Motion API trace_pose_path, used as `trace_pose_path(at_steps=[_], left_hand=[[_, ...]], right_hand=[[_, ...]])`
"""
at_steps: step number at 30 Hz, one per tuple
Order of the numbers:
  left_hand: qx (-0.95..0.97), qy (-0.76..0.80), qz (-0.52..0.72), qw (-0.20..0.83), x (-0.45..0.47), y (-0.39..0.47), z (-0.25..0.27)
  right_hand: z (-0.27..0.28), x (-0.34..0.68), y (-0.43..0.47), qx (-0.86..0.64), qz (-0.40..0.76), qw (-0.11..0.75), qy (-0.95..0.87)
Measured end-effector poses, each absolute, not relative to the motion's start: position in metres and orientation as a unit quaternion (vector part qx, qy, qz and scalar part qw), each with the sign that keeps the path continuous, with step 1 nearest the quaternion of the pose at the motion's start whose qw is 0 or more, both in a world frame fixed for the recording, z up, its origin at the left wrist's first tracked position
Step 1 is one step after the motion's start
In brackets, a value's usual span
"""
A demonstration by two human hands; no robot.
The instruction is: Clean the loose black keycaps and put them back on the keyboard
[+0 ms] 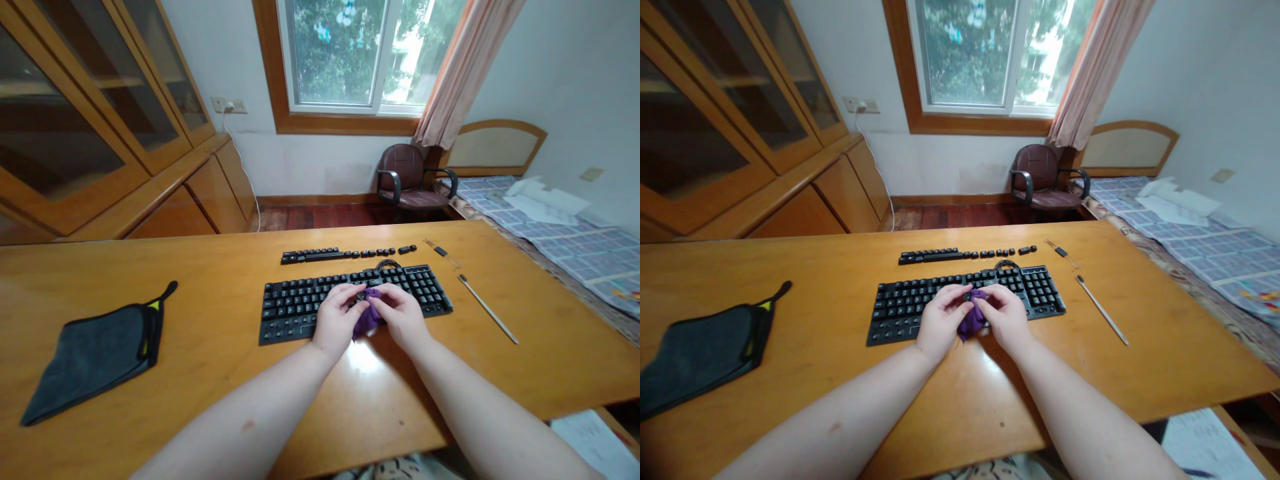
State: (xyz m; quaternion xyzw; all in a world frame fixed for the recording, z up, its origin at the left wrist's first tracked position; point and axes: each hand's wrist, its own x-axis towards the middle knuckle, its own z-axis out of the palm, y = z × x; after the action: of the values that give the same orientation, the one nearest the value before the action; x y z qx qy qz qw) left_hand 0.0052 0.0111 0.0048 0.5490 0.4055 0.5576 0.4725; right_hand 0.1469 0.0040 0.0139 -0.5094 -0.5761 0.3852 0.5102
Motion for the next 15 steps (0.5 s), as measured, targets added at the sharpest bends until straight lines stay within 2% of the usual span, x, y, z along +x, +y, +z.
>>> trace_pose_path(at_steps=[8, 12, 15], left_hand=[[0.527, 0.419, 0.568, 0.473, 0.0059, 0.0097, 0.0013], [0.536, 0.427, 0.58, 0.44, 0.0055, 0.0093, 0.004], [0.475, 0.427, 0.593, 0.49, 0.0071, 0.0105, 0.0025]], right_hand=[[0.0142, 0.1424, 0.0067, -0.51, 0.438, 0.566, -0.478], [0.0088, 0.1441, 0.0069, -0.504, 0.454, 0.54, -0.499], [0.0078, 0.1455, 0.0068, -0.505, 0.471, 0.508, -0.515]])
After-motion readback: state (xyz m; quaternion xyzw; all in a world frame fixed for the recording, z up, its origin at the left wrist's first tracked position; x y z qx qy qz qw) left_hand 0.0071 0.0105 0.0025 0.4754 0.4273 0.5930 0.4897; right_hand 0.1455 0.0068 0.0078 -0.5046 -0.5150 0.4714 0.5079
